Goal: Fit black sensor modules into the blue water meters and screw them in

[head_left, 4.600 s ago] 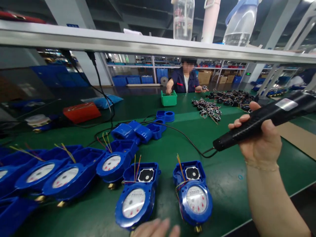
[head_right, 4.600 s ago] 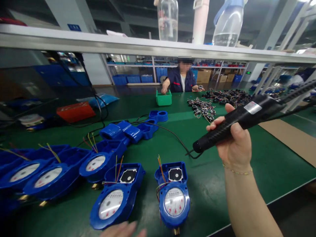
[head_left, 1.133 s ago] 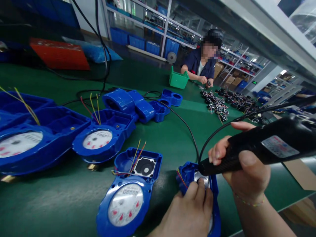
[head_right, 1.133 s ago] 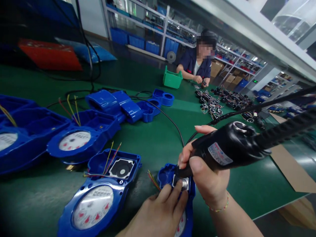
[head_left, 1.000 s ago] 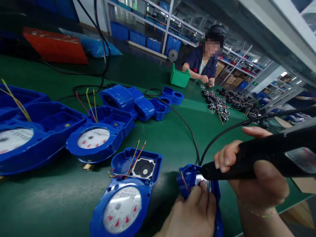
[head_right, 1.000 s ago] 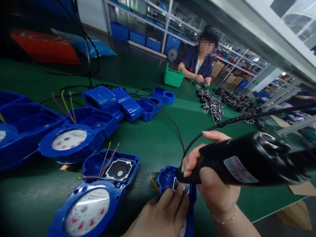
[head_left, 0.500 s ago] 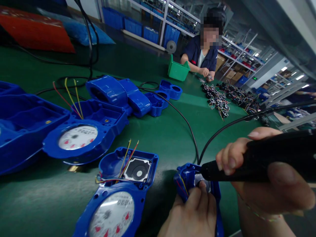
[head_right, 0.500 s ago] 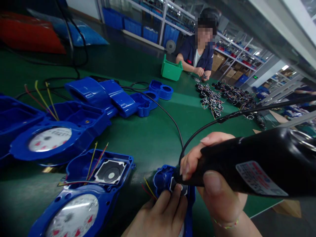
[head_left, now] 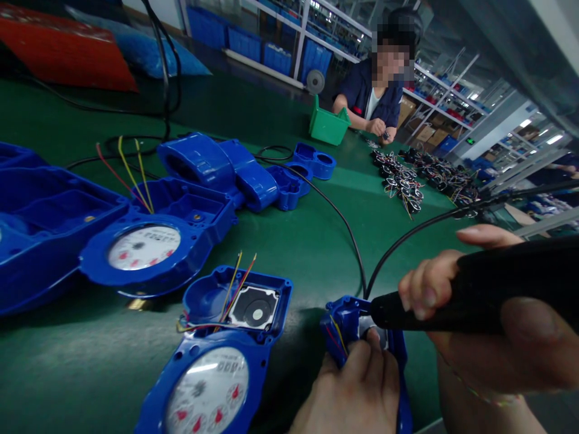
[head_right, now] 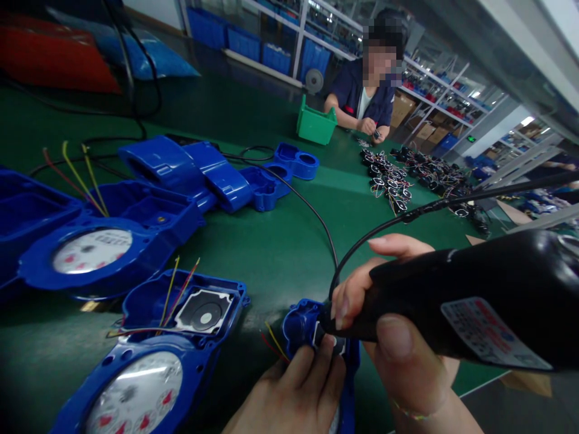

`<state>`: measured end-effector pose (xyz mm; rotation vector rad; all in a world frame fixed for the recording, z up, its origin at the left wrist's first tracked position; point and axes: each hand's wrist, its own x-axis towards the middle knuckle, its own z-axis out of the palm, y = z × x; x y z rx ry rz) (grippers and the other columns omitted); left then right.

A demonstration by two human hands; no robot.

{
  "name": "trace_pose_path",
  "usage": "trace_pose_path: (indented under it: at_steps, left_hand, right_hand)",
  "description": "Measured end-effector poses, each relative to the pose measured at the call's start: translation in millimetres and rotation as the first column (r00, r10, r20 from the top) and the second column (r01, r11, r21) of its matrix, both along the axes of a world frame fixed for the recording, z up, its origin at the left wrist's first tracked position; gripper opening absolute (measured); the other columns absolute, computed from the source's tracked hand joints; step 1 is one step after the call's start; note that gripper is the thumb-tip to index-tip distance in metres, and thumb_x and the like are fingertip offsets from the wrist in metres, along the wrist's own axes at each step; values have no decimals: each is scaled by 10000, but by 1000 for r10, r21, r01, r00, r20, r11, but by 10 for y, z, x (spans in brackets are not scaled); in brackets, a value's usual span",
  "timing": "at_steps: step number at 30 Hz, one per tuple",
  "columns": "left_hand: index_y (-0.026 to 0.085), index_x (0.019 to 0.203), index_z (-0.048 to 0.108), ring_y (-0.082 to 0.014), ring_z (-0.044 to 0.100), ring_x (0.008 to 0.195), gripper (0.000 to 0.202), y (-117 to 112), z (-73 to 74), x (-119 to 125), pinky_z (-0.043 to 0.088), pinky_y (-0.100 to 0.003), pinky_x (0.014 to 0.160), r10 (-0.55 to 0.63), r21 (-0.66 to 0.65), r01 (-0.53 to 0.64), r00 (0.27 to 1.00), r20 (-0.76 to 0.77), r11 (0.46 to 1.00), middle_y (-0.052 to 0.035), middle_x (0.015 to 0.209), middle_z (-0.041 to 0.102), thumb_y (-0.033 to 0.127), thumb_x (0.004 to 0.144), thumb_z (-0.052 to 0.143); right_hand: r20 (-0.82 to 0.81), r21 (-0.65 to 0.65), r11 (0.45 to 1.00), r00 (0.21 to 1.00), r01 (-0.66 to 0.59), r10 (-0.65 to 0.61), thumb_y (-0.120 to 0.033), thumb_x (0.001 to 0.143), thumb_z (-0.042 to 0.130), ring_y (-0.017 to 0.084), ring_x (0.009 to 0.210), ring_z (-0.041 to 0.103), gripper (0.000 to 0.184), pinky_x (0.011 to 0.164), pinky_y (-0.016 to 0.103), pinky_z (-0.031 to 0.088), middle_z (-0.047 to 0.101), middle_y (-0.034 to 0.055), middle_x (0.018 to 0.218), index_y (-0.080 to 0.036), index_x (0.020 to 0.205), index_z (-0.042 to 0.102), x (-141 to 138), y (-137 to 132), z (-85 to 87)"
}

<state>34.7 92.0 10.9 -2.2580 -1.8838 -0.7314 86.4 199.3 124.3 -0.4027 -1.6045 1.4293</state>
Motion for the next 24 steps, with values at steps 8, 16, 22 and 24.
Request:
trace_pose_path:
  at_steps: [8, 16, 22, 24]
  left_hand:
    - [151, 1055, 610, -199, 546, 808, 314, -13, 1, 4, 450, -290, 508, -8, -10, 8, 1000, -5, 1000, -131, 1112, 625, 239, 908, 347]
    - [153, 1070, 600, -189, 548, 811, 297, -13, 21, -9, 461, -280, 513, 1, -5, -1, 1000, -8, 1000, -121, 1113, 620, 241, 907, 367]
    - [139, 1116, 590, -200, 537, 827, 330, -34, 6, 6, 463, -297, 553, -27, -35, 26, 1000, -15, 999, -132, 1150, 610, 271, 916, 364]
    - [132, 1118, 591, -204, 536, 831, 339, -35, 8, 2, 456, -294, 539, -32, -30, 32, 999, -10, 999, -135, 1148, 611, 271, 918, 355]
  right_hand:
    - [-11, 37, 999, 1000, 9, -9, -512, 709, 714, 144, 437, 502, 389, 436, 305, 443, 565, -29, 574, -231, 915, 541, 4, 19, -34]
    - [9, 62, 998, 999, -33, 32, -515, 724, 703, 148, 454, 517, 411, 453, 308, 458, 569, -17, 579, -207, 938, 534, 20, 27, -26]
    - [24, 76, 996, 998, -55, 53, -519, 732, 697, 152, 454, 523, 428, 457, 314, 459, 581, -10, 596, -205, 973, 533, 34, 27, -23]
    - [24, 71, 996, 998, -57, 56, -516, 728, 700, 162, 461, 530, 441, 465, 326, 461, 585, -5, 604, -210, 995, 528, 35, 28, -17]
